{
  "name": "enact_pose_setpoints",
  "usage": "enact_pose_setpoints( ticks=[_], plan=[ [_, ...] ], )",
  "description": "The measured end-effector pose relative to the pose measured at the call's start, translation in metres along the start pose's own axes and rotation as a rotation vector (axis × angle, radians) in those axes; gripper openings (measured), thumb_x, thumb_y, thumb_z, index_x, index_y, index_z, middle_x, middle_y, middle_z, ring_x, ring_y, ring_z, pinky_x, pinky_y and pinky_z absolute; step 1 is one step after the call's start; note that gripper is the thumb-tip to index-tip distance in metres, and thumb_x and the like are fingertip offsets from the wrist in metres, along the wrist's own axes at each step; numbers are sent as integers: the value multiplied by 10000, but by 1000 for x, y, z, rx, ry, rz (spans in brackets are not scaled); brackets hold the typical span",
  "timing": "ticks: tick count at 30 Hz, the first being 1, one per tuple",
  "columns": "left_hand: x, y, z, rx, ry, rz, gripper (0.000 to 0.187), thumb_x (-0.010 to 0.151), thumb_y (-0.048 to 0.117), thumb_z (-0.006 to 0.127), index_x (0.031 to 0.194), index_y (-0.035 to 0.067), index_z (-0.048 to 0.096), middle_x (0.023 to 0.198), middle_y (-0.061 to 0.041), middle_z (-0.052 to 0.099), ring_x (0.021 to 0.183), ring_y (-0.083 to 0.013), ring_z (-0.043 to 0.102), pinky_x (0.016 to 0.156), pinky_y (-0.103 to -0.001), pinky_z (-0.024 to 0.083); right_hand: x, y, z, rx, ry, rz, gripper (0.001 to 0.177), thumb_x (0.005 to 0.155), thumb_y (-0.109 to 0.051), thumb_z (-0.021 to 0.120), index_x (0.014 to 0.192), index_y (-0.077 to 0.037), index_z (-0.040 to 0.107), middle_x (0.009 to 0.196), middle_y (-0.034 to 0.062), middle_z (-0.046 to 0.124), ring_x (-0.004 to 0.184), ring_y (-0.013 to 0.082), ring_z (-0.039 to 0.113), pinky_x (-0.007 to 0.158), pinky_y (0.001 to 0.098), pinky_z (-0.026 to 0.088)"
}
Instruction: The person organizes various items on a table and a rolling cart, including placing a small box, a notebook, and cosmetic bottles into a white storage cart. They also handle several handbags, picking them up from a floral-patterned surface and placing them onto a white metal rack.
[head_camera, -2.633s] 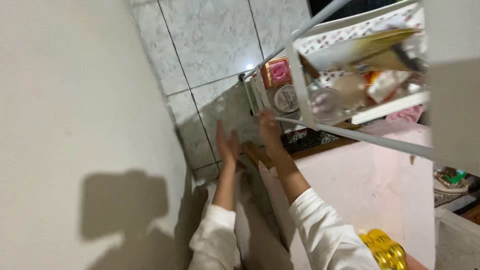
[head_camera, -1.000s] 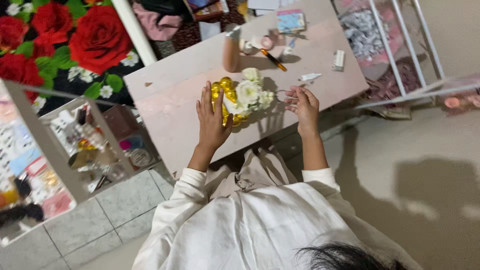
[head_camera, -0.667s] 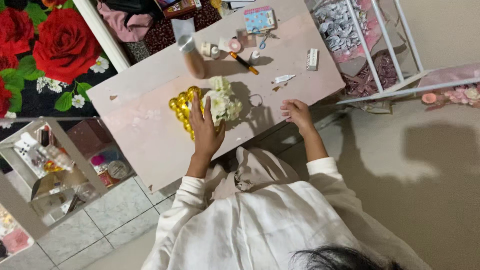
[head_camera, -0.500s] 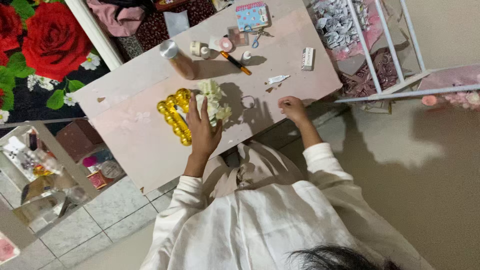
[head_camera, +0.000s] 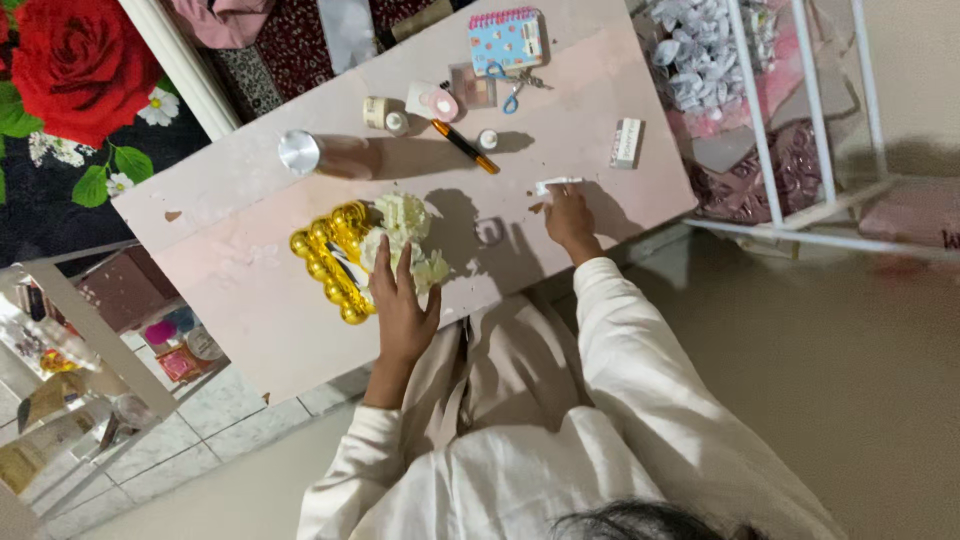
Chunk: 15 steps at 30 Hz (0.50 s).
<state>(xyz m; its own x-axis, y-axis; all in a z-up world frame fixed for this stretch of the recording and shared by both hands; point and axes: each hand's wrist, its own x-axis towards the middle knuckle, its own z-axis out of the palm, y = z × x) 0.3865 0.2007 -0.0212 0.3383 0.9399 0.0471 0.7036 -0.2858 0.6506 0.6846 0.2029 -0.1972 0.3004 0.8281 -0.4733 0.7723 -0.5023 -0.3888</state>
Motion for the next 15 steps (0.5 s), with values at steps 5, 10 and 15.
enact_pose_setpoints(
  ticks=[5, 10, 15],
  plan=[
    [14, -15, -4, 76, -23, -37, 700, 759, 96, 692, 1362, 31, 342, 1459, -260, 223, 1296, -434, 305, 1033, -510, 277, 30, 14, -13, -101, -40, -66, 445, 820, -124, 640, 1234, -88, 480, 1258, 153, 470, 1102, 348, 513, 905, 436, 435],
    [32, -14, -2, 139, -87, -100, 702, 735, 112, 691, 1344, 28, 353, 1454, -237, 232, 1308, -423, 283, 1016, -545, 249, 47, 13, -13, -209, -110, -44, 407, 778, -148, 681, 1119, -37, 489, 1164, 161, 492, 1049, 341, 537, 866, 418, 459],
    [39, -14, 11, 146, -134, -82, 685, 755, 136, 678, 1348, 32, 354, 1470, -224, 225, 1328, -400, 275, 1033, -571, 259, 51, 27, 6, -181, -163, -126, 359, 821, -199, 656, 1093, -26, 499, 1130, 162, 544, 1003, 350, 566, 846, 439, 464]
  ],
)
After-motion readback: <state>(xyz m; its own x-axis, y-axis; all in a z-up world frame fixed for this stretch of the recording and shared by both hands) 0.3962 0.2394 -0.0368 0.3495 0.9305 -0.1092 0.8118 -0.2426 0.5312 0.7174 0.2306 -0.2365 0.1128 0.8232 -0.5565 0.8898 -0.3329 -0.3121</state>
